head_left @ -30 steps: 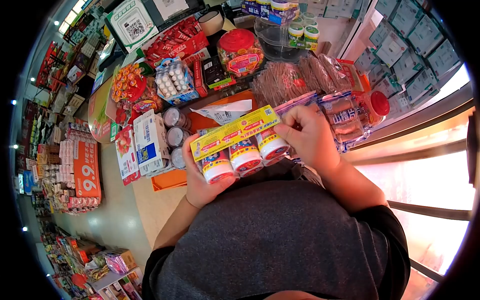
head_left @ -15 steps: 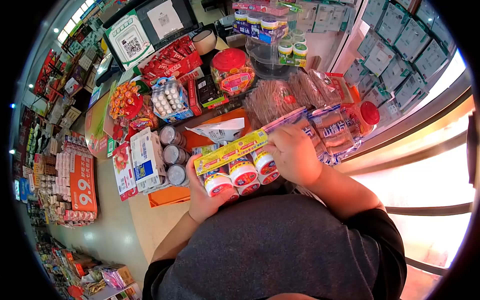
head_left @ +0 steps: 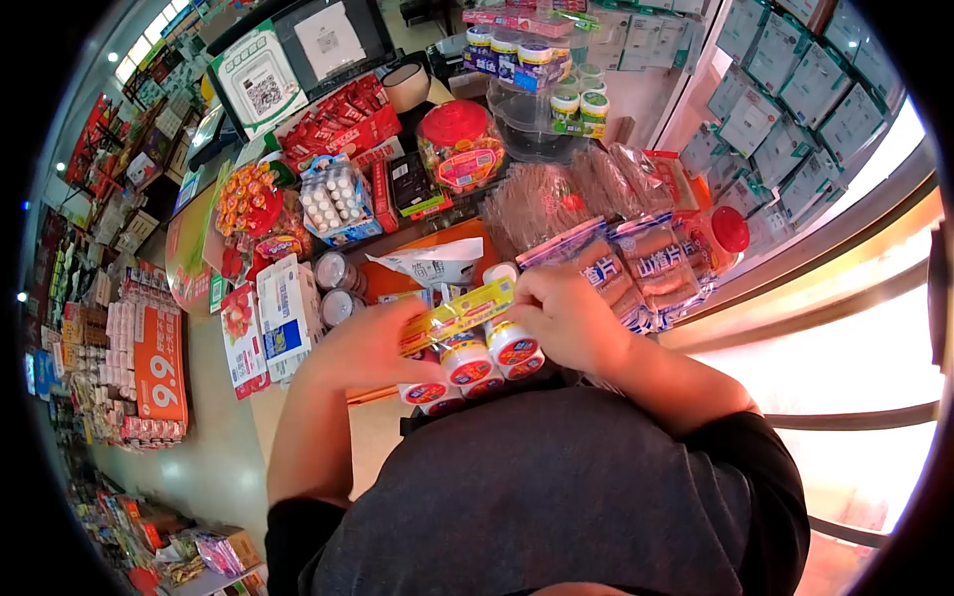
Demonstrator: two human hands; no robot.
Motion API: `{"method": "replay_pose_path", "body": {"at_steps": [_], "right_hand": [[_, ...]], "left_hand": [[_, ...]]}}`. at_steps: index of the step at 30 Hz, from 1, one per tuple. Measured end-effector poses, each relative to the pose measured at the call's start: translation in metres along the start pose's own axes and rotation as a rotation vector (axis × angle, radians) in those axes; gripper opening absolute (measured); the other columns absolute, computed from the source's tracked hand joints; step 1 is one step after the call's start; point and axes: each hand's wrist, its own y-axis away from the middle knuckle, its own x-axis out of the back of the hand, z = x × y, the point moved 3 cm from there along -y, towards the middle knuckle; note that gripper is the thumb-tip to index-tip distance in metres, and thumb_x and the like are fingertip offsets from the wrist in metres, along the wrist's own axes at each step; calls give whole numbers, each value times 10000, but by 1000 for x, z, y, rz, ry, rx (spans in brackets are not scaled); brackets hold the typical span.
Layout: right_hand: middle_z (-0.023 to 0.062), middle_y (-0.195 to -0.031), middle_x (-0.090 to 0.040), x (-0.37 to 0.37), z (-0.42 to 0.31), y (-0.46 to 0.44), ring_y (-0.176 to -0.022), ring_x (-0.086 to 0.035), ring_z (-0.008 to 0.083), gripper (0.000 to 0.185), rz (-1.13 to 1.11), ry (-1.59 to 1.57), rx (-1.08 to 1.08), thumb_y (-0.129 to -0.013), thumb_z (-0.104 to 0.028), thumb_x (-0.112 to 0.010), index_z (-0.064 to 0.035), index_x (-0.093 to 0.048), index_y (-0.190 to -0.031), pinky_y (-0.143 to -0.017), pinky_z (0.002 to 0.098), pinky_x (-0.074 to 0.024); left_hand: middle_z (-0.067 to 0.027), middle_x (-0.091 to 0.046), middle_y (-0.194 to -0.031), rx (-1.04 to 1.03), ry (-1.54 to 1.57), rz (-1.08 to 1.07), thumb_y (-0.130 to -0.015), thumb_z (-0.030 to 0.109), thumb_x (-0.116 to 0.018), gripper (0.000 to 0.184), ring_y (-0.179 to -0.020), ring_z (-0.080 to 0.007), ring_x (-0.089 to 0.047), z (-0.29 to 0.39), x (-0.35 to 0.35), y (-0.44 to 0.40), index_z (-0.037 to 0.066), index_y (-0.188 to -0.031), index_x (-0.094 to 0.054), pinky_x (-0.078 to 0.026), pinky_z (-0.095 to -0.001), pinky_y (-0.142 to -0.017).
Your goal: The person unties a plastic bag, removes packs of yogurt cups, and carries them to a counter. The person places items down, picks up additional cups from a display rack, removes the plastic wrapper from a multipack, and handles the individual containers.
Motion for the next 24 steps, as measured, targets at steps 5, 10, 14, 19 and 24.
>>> {"method": "replay_pose_path", "body": {"at_steps": [5, 10, 14, 19, 24], "right_hand": [[233, -871, -634, -12, 3, 5, -856, -623, 434, 167, -67, 182, -19, -850, -138, -679, 3, -593, -825, -769, 507, -491], [205, -823, -613, -15, 14, 15, -838, -616, 407, 178, 37, 341, 226, -829, -127, -705, -13, -569, -847, -748, 501, -494], [183, -810, -596, -12, 6, 20, -831, -610, 392, 179, 29, 371, 317, -812, -87, -712, -8, -555, -842, -736, 489, -496], [180, -802, -606, -8, 12, 29, -810, -614, 383, 185, 36, 247, 314, -810, -97, -732, 4, -582, -846, -703, 465, -495], [57, -739, -592, -5, 37, 33, -663, -557, 126, 115, -52, -234, -261, -909, -77, -692, 8, -614, -904, -620, 327, -461]], "left_hand": [[-268, -673, -1157, -64, -343, -108, -679, 598, -781, 962, -1066, -432, -658, 54, -21, -40, -5, -1369, -489, -516, -495, -914], [-262, -688, -1117, -43, -321, -86, -680, 604, -757, 926, -1030, -443, -669, 56, -32, -51, -7, -1325, -496, -521, -514, -877], [-252, -691, -1112, -68, -279, -87, -670, 586, -771, 900, -1028, -438, -667, 52, -37, -53, 37, -1326, -494, -516, -505, -875], [-248, -678, -1157, -47, -285, -133, -660, 569, -780, 913, -1059, -433, -656, 58, -36, -53, 50, -1351, -488, -507, -493, -901], [-235, -639, -1235, -58, -242, 6, -671, 552, -774, 925, -1132, -396, -633, 51, -43, -49, 33, -1375, -476, -501, -461, -940]]}}
